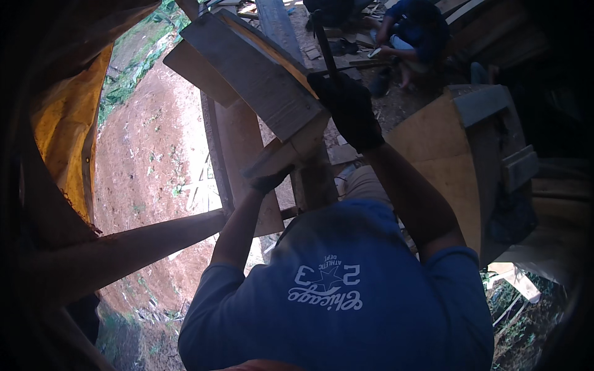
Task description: The person assembles a wooden box by hammering nails into wood pieces to join them together.
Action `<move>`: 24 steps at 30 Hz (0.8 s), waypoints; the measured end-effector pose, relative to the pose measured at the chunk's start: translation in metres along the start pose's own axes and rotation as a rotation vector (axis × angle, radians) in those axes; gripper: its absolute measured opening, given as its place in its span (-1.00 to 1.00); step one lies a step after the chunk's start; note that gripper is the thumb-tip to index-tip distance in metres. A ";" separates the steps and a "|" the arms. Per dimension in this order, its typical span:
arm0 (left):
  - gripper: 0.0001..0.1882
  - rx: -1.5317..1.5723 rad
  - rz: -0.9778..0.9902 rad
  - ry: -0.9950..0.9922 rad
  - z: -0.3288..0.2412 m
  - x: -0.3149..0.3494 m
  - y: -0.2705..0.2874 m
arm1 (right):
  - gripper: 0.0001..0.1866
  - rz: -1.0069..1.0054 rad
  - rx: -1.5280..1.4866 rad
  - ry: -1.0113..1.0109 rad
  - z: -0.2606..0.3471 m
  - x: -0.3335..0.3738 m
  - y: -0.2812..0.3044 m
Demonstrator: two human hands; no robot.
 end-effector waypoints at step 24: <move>-0.34 0.222 -0.038 -0.037 -0.047 0.008 0.004 | -0.60 0.057 -0.490 -0.251 0.014 -0.014 0.011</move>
Point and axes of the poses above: each hand's wrist, its own x-axis away from the middle knuckle, its own y-axis out of the back of the hand, z = x × y, the point moved 3 cm from there along -x, towards the middle knuckle, and after that the axes turned 15 degrees about z, right-handed, at the moved point
